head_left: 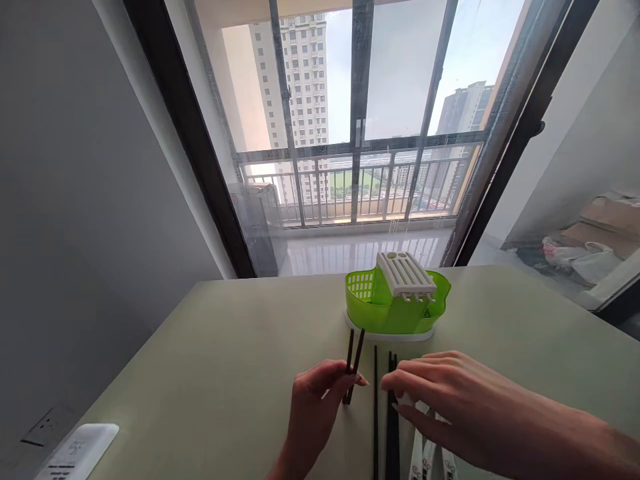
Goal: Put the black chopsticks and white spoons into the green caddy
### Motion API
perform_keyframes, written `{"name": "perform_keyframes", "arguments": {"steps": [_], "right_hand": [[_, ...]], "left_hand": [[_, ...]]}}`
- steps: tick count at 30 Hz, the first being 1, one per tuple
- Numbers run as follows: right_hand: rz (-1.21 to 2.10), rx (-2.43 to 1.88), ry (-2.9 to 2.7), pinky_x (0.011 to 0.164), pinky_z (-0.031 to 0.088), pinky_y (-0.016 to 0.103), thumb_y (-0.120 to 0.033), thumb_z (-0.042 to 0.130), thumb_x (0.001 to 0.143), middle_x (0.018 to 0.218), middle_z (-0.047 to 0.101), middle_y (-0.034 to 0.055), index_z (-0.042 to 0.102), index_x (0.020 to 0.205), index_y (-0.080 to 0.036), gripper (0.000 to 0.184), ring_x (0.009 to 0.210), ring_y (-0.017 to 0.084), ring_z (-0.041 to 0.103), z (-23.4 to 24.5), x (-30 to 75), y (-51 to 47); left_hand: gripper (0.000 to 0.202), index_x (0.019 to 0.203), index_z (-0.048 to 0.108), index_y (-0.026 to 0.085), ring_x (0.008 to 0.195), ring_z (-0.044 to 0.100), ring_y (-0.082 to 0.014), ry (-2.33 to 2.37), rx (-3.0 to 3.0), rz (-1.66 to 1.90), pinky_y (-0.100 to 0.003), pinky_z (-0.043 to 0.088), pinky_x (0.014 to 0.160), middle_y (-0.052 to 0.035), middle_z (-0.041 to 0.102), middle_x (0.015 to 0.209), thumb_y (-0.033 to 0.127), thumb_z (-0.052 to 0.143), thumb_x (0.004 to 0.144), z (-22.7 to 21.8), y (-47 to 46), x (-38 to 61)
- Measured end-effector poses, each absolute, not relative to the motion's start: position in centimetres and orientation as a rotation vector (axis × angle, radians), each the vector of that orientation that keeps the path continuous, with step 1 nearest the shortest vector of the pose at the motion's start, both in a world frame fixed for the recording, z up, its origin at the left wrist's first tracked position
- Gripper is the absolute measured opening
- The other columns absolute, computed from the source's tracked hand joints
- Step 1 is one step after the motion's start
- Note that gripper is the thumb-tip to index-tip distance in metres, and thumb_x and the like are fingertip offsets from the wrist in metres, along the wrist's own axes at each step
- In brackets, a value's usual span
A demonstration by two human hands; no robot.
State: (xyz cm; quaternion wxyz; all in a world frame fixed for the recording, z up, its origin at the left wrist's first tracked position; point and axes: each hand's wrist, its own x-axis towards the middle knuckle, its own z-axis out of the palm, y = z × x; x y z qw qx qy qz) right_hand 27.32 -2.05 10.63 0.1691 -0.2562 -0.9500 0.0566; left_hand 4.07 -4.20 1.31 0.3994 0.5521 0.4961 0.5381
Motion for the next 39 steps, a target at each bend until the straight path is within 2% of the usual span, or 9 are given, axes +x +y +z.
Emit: {"name": "perform_keyframes", "arguments": {"steps": [3,8,11,13,15,20,26,33,39], "right_hand": [[0.334,-0.787,-2.602,0.076,0.054,0.026,-0.027,0.062,0.102,0.102,0.076,-0.0009,0.057,0.132,-0.027,0.031,0.086,0.015,0.074,11.6,27.0,-1.7],[0.486,-0.782,-2.515,0.069,0.052,0.026,-0.042,0.056,0.106,0.092,0.075,-0.0014,0.052,0.141,-0.027,0.039,0.077,0.015,0.07,13.3,25.2,-1.1],[0.559,-0.732,-2.52,0.064,0.047,0.025,-0.041,0.047,0.109,0.089,0.072,-0.0013,0.063,0.118,-0.024,0.025,0.071,0.012,0.066,14.0,23.9,-0.4],[0.552,-0.686,-2.545,0.061,0.042,0.025,-0.036,0.042,0.111,0.085,0.068,-0.0015,0.064,0.096,-0.022,0.03,0.066,0.011,0.06,14.2,23.3,0.0],[0.523,-0.674,-2.56,0.058,0.038,0.026,-0.033,0.04,0.111,0.083,0.065,-0.0015,0.061,0.088,-0.022,0.033,0.063,0.01,0.055,14.1,22.9,0.2],[0.606,-0.65,-2.516,0.062,0.039,0.025,-0.028,0.045,0.11,0.087,0.064,0.0002,0.06,0.092,-0.022,0.024,0.07,0.012,0.057,13.6,22.6,0.7],[0.757,-0.646,-2.387,0.065,0.041,0.024,-0.032,0.046,0.11,0.087,0.062,-0.0003,0.062,0.092,-0.021,0.026,0.072,0.012,0.056,13.0,22.2,1.4],[0.73,-0.76,-2.326,0.071,0.044,0.026,-0.034,0.045,0.11,0.08,0.066,-0.001,0.058,0.084,-0.023,0.031,0.072,0.014,0.061,12.1,22.5,2.4],[0.649,-0.844,-2.304,0.073,0.044,0.029,-0.038,0.04,0.11,0.08,0.067,-0.0004,0.055,0.083,-0.024,0.034,0.075,0.016,0.062,11.8,23.1,2.4]], "left_hand": [[0.013,0.083,0.083,0.022,0.077,0.076,-0.0185,1.258,1.442,1.349,-0.025,0.06,0.076,-0.0012,0.083,0.083,0.029,0.073,0.087,1.4,-4.3,4.1],[0.014,0.08,0.084,0.021,0.07,0.071,-0.0165,1.236,1.413,1.389,-0.023,0.057,0.067,-0.0013,0.08,0.078,0.032,0.078,0.086,1.3,-4.1,3.8],[0.017,0.074,0.084,0.021,0.067,0.068,-0.0153,1.227,1.433,1.421,-0.023,0.056,0.064,-0.0009,0.079,0.074,0.035,0.082,0.083,1.1,-4.0,4.0],[0.015,0.074,0.085,0.022,0.068,0.069,-0.016,1.215,1.427,1.424,-0.024,0.057,0.067,-0.0008,0.08,0.076,0.034,0.083,0.083,1.0,-3.9,4.0],[0.012,0.074,0.086,0.023,0.07,0.07,-0.0172,1.201,1.402,1.412,-0.025,0.058,0.069,-0.0008,0.081,0.078,0.032,0.083,0.082,0.9,-3.8,3.9],[0.016,0.076,0.087,0.022,0.076,0.073,-0.0208,1.21,1.409,1.311,-0.029,0.059,0.076,-0.0012,0.083,0.083,0.031,0.078,0.086,0.3,-3.4,3.4],[0.018,0.099,0.087,0.025,0.085,0.075,-0.0235,1.167,1.479,1.225,-0.03,0.058,0.082,-0.0017,0.084,0.093,0.034,0.076,0.089,-0.9,-2.6,2.7],[0.022,0.098,0.087,0.022,0.091,0.075,-0.0254,1.252,1.447,1.075,-0.032,0.055,0.086,-0.0021,0.084,0.093,0.039,0.077,0.086,-2.0,-2.2,2.1],[0.034,0.094,0.087,0.019,0.086,0.072,-0.0253,1.313,1.542,1.036,-0.033,0.056,0.081,-0.0022,0.083,0.091,0.049,0.07,0.089,-2.6,-2.5,2.3]]}}
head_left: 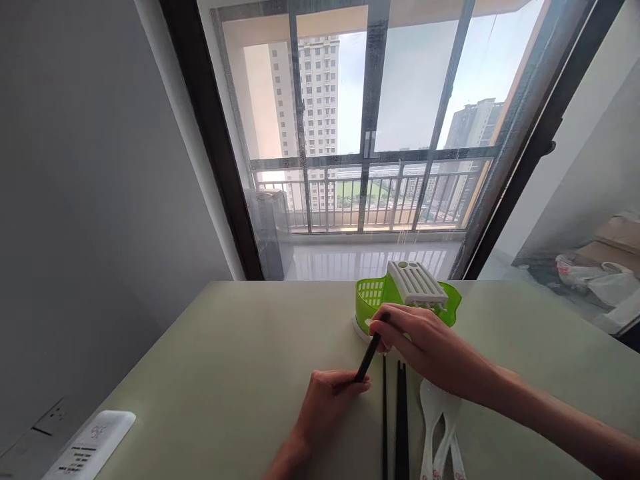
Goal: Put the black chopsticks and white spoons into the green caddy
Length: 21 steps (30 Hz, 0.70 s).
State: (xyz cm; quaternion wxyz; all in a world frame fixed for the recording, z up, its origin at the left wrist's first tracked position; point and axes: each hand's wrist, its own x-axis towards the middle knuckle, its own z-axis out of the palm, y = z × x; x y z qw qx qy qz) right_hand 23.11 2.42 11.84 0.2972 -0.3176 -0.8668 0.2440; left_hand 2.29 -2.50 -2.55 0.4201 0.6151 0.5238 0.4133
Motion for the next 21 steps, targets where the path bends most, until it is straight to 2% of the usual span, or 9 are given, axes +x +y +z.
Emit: {"name": "perform_keyframes", "arguments": {"steps": [4,8,11,13,16,19,21], "right_hand": [[0.587,-0.882,-2.228,0.07,0.045,0.03,-0.045,0.037,0.11,0.078,0.067,-0.0002,0.057,0.082,-0.024,0.041,0.071,0.016,0.063,13.2,24.2,3.3],[0.62,-0.911,-2.025,0.067,0.049,0.03,-0.063,0.04,0.105,0.069,0.069,-0.0001,0.061,0.086,-0.024,0.047,0.066,0.018,0.068,16.2,25.7,6.1],[0.468,-0.972,-1.918,0.069,0.049,0.031,-0.069,0.043,0.101,0.065,0.067,-0.0004,0.062,0.087,-0.024,0.051,0.064,0.019,0.067,18.2,26.5,8.8],[0.303,-1.057,-1.894,0.066,0.046,0.031,-0.067,0.041,0.102,0.06,0.066,-0.0009,0.062,0.085,-0.025,0.051,0.061,0.019,0.066,18.8,26.6,10.5],[0.133,-1.124,-1.976,0.067,0.044,0.03,-0.057,0.036,0.106,0.06,0.068,0.0,0.059,0.083,-0.024,0.046,0.059,0.018,0.066,18.0,26.0,13.0],[0.091,-1.169,-2.122,0.067,0.043,0.03,-0.045,0.034,0.107,0.063,0.069,0.0026,0.061,0.087,-0.022,0.041,0.06,0.019,0.065,16.0,25.0,15.4],[0.11,-1.174,-2.174,0.067,0.042,0.03,-0.042,0.036,0.106,0.067,0.069,0.0043,0.062,0.085,-0.022,0.039,0.062,0.02,0.065,14.6,24.4,16.9]], "left_hand": [[0.033,0.093,0.087,0.021,0.083,0.072,-0.0235,1.327,1.545,1.044,-0.032,0.055,0.077,-0.0032,0.083,0.089,0.049,0.07,0.088,-2.3,-2.6,2.6],[0.027,0.085,0.086,0.022,0.077,0.072,-0.0201,1.378,1.557,1.037,-0.028,0.053,0.074,-0.0038,0.083,0.085,0.041,0.067,0.088,-2.5,-2.5,2.5],[0.03,0.087,0.084,0.02,0.075,0.07,-0.0183,1.394,1.564,0.985,-0.025,0.052,0.071,-0.0037,0.082,0.084,0.042,0.064,0.091,-3.2,-2.4,2.4],[0.034,0.087,0.083,0.019,0.071,0.068,-0.0167,1.408,1.591,0.956,-0.024,0.05,0.067,-0.0036,0.081,0.082,0.045,0.061,0.093,-3.6,-2.3,2.3],[0.037,0.086,0.082,0.018,0.067,0.065,-0.0152,1.422,1.637,0.95,-0.023,0.047,0.063,-0.0031,0.079,0.079,0.046,0.058,0.095,-3.9,-2.2,2.3],[0.037,0.085,0.081,0.018,0.066,0.063,-0.0148,1.413,1.654,0.965,-0.024,0.046,0.063,-0.0032,0.079,0.078,0.044,0.057,0.095,-3.9,-2.2,2.4],[0.036,0.084,0.081,0.018,0.065,0.062,-0.0147,1.412,1.655,0.964,-0.024,0.045,0.062,-0.0033,0.079,0.077,0.044,0.058,0.095,-3.9,-2.2,2.4]]}}
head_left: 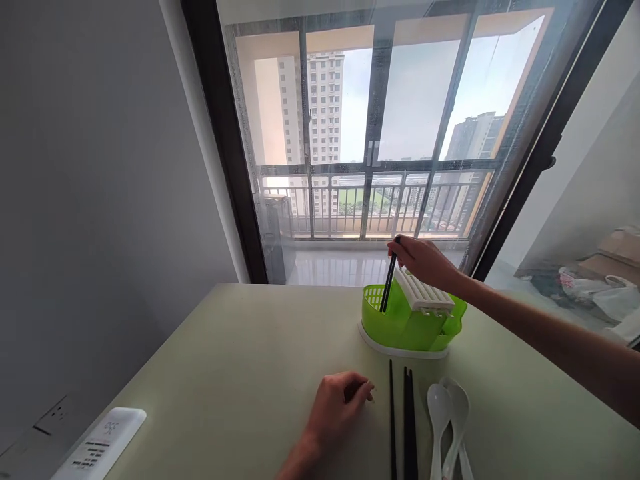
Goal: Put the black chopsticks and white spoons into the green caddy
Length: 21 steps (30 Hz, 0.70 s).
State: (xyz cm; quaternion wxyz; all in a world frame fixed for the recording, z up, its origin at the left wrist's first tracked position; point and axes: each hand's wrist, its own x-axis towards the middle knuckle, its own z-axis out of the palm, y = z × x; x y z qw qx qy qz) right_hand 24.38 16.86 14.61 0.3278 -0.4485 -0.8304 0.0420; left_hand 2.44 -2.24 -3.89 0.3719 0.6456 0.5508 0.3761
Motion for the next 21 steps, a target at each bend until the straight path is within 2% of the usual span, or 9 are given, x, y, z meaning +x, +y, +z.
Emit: {"name": "perform_keyframes", "arguments": {"steps": [9,13,17,21], "right_hand": [[0.22,-1.218,-2.22,0.064,0.041,0.029,-0.05,0.032,0.106,0.067,0.066,0.0044,0.064,0.086,-0.02,0.048,0.061,0.019,0.06,11.1,24.2,20.8],[0.22,-1.244,-2.199,0.066,0.04,0.03,-0.045,0.034,0.105,0.072,0.067,0.0058,0.064,0.085,-0.019,0.044,0.067,0.02,0.061,10.4,24.3,21.2],[0.195,-1.253,-2.172,0.072,0.041,0.032,-0.038,0.037,0.104,0.085,0.069,0.0108,0.064,0.083,-0.018,0.039,0.077,0.022,0.062,10.0,24.3,21.4],[0.167,-1.244,-2.112,0.074,0.044,0.034,-0.042,0.05,0.1,0.09,0.068,0.0119,0.065,0.092,-0.017,0.03,0.08,0.023,0.062,9.7,24.6,21.5]], "left_hand": [[0.031,0.087,0.082,0.019,0.065,0.064,-0.0147,1.402,1.665,0.969,-0.024,0.045,0.063,-0.0031,0.081,0.079,0.04,0.06,0.094,-3.8,-2.4,2.5],[0.028,0.085,0.082,0.019,0.064,0.065,-0.0144,1.424,1.705,0.951,-0.024,0.045,0.063,-0.0027,0.081,0.078,0.037,0.062,0.094,-3.8,-2.4,2.5],[0.027,0.086,0.082,0.02,0.068,0.068,-0.0155,1.441,1.705,0.943,-0.024,0.048,0.066,-0.0024,0.081,0.08,0.037,0.062,0.094,-3.7,-2.4,2.6],[0.028,0.087,0.082,0.021,0.069,0.067,-0.0159,1.454,1.736,0.923,-0.024,0.048,0.064,-0.0024,0.08,0.081,0.038,0.061,0.095,-3.6,-2.4,2.6]]}}
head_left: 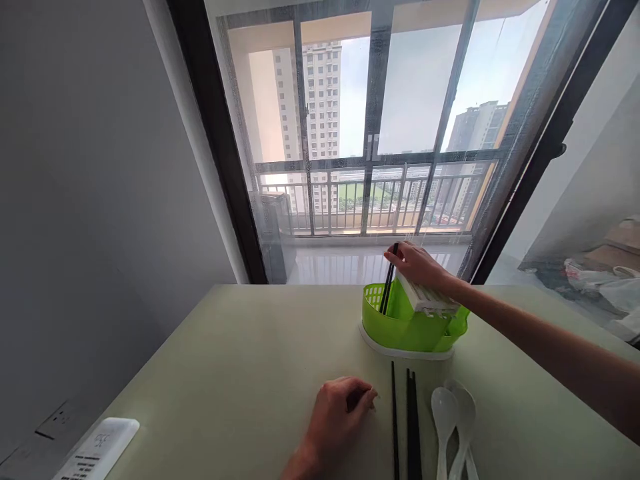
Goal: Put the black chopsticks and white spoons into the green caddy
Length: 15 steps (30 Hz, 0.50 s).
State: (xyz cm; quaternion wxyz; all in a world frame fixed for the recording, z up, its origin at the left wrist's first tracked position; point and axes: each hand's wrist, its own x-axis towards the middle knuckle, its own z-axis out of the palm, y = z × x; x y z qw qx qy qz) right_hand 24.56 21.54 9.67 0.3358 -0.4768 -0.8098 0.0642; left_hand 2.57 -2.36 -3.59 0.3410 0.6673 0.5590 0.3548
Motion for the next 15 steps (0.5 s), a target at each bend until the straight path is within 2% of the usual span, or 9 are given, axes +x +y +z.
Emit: {"name": "perform_keyframes", "arguments": {"steps": [4,7,11,15], "right_hand": [[0.119,-1.166,-1.999,0.078,0.05,0.037,-0.052,0.058,0.096,0.109,0.066,0.0154,0.058,0.12,-0.015,0.045,0.091,0.025,0.066,10.2,24.7,21.2],[0.061,-1.099,-1.905,0.078,0.052,0.038,-0.053,0.054,0.097,0.118,0.062,0.0169,0.053,0.128,-0.017,0.047,0.101,0.028,0.065,11.8,25.0,19.3],[0.007,-0.97,-1.856,0.067,0.052,0.033,-0.043,0.054,0.1,0.112,0.068,0.0103,0.056,0.122,-0.023,0.029,0.09,0.023,0.066,14.4,25.6,13.2],[0.017,-0.857,-1.992,0.076,0.054,0.035,-0.032,0.052,0.104,0.102,0.072,0.0076,0.061,0.107,-0.025,0.013,0.088,0.021,0.067,15.6,25.9,5.7]], "left_hand": [[0.029,0.089,0.082,0.02,0.07,0.068,-0.0163,1.451,1.755,0.911,-0.025,0.049,0.065,-0.0032,0.08,0.081,0.04,0.061,0.095,-3.6,-2.2,2.4],[0.03,0.088,0.081,0.021,0.071,0.068,-0.0163,1.451,1.772,0.9,-0.025,0.049,0.066,-0.0028,0.079,0.081,0.04,0.059,0.096,-3.6,-2.2,2.3],[0.029,0.087,0.079,0.021,0.07,0.065,-0.0162,1.491,1.863,0.875,-0.026,0.048,0.066,-0.0028,0.077,0.081,0.038,0.058,0.097,-3.3,-2.4,2.4],[0.024,0.085,0.075,0.022,0.076,0.065,-0.0183,1.552,1.99,0.845,-0.029,0.049,0.073,-0.003,0.075,0.082,0.03,0.057,0.098,-2.7,-3.1,3.3]]}}
